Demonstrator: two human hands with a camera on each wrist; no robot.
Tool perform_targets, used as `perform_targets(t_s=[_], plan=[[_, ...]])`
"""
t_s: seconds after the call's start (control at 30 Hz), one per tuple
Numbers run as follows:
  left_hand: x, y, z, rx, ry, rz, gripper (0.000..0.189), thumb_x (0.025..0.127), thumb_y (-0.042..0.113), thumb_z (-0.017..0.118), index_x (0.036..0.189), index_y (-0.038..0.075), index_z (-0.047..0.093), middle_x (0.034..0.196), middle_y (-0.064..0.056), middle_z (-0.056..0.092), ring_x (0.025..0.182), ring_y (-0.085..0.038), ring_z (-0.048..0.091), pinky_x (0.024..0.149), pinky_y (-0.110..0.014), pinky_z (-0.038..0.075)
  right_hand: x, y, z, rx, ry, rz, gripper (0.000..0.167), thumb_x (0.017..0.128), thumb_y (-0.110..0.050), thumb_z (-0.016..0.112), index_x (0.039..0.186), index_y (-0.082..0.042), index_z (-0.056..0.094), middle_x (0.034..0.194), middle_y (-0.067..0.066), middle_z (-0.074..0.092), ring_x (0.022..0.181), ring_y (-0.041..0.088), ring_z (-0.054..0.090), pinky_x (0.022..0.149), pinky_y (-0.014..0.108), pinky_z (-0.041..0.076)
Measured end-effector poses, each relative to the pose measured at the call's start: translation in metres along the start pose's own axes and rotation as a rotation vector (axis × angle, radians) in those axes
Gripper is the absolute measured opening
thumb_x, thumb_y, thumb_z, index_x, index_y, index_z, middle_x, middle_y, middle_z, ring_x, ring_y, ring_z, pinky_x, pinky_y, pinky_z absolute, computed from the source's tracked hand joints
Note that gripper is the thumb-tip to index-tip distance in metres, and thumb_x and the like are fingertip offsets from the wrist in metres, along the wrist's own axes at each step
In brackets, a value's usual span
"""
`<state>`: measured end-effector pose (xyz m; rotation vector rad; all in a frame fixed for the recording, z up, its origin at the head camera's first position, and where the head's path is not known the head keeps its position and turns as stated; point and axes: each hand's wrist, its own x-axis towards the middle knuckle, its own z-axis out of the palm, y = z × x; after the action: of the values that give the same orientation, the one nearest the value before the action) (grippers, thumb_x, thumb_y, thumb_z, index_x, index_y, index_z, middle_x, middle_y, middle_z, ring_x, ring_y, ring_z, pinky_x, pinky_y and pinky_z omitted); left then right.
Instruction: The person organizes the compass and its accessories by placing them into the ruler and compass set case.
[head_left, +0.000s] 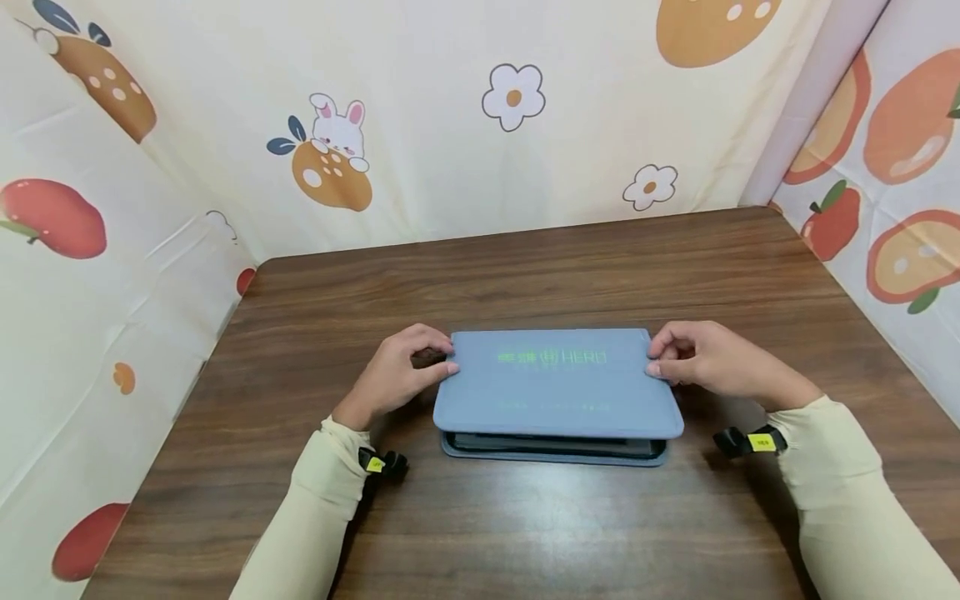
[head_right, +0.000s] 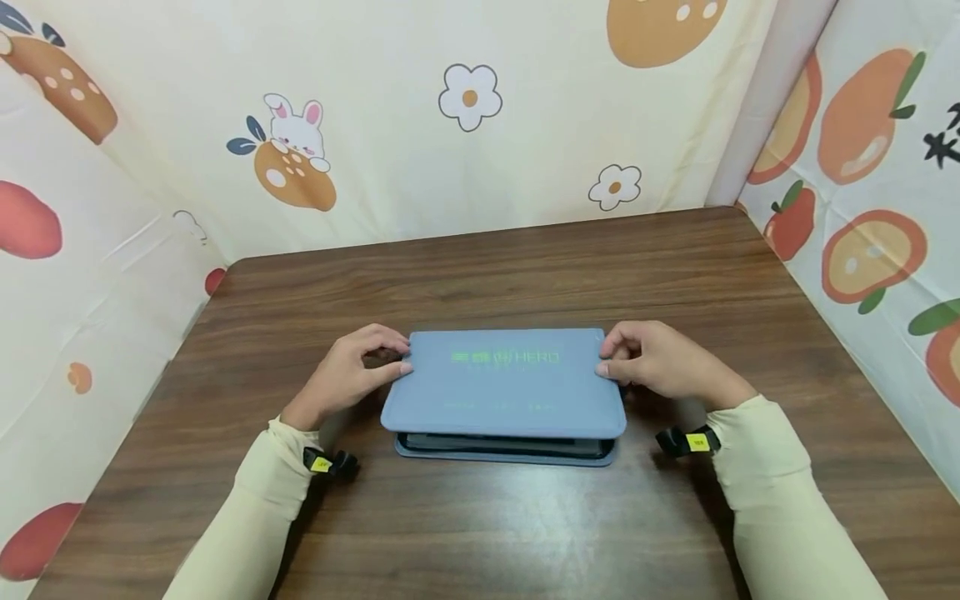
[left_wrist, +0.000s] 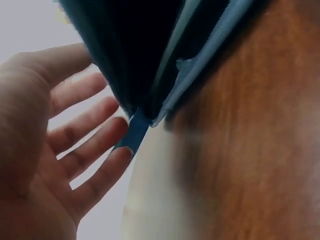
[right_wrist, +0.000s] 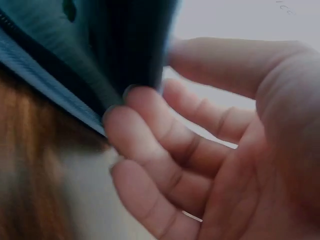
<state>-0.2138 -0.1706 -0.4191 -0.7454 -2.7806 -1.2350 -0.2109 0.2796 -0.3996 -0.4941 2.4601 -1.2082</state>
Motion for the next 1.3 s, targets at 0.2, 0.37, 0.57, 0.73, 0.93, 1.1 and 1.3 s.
perform_targets(t_s=[0.2,0.37,0.57,0.73,0.93,1.1,1.3], plan=[[0.000,0.004,0.004,0.120,-0.049,-0.078,0.029,0.084,0.030,0.084,0.096,0.012,0.066,0.097,-0.003,0.060,0.084,-0.019,0.055,0.073,-0.034,0.048,0.004,0.004,0.009,-0.023,-0.019,0.015,0.045,0.089,-0.018,0.078,0.117,0.003,0.049,0.073,0.003,0.059,0.064,0.016,0.054,0.059,0.029,0.046],[0.001,0.005,0.006,0.135,-0.046,-0.117,0.027,0.084,0.030,0.084,0.086,0.016,0.061,0.085,0.001,0.058,0.076,-0.015,0.054,0.067,-0.031,0.047,0.005,0.004,0.014,-0.095,0.042,0.024,0.063,0.089,-0.018,0.078,0.135,0.005,0.043,0.072,0.002,0.060,0.064,0.016,0.052,0.057,0.029,0.043],[0.003,0.011,0.007,0.240,-0.022,-0.136,0.029,0.084,0.030,0.084,0.081,0.019,0.058,0.080,0.004,0.053,0.072,-0.013,0.051,0.064,-0.031,0.044,0.008,0.005,0.017,-0.166,0.095,0.031,0.077,0.090,-0.022,0.077,0.148,0.008,0.037,0.074,-0.001,0.063,0.063,0.015,0.051,0.055,0.028,0.040],[0.001,0.043,0.016,0.404,-0.063,0.080,0.028,0.081,0.036,0.085,0.093,0.017,0.068,0.094,0.003,0.060,0.087,-0.014,0.056,0.077,-0.035,0.049,0.008,0.005,0.015,-0.166,0.079,0.029,0.075,0.092,-0.030,0.075,0.147,0.008,0.041,0.074,-0.001,0.062,0.060,0.014,0.049,0.054,0.028,0.039],[-0.005,0.073,0.041,0.494,-0.221,0.352,0.077,0.077,0.065,0.076,0.133,0.014,0.064,0.141,-0.009,0.054,0.132,-0.028,0.047,0.109,-0.048,0.036,0.010,0.007,0.013,-0.137,0.070,0.037,0.079,0.091,-0.036,0.075,0.149,0.005,0.039,0.076,0.000,0.063,0.063,0.014,0.051,0.055,0.029,0.040],[-0.010,0.078,0.051,0.619,-0.258,0.339,0.088,0.074,0.070,0.075,0.143,0.018,0.057,0.149,-0.011,0.046,0.136,-0.030,0.041,0.108,-0.057,0.035,0.014,0.012,0.016,-0.129,0.135,0.047,0.059,0.099,-0.033,0.065,0.143,0.002,0.047,0.076,0.003,0.063,0.068,0.017,0.057,0.058,0.029,0.046],[-0.011,0.074,0.057,0.624,-0.253,0.345,0.080,0.079,0.058,0.080,0.144,0.018,0.055,0.150,-0.012,0.043,0.138,-0.032,0.038,0.106,-0.062,0.035,0.020,0.016,0.017,-0.203,0.241,0.037,0.036,0.105,-0.018,0.053,0.133,0.004,0.059,0.080,0.004,0.065,0.071,0.018,0.061,0.063,0.033,0.050]])
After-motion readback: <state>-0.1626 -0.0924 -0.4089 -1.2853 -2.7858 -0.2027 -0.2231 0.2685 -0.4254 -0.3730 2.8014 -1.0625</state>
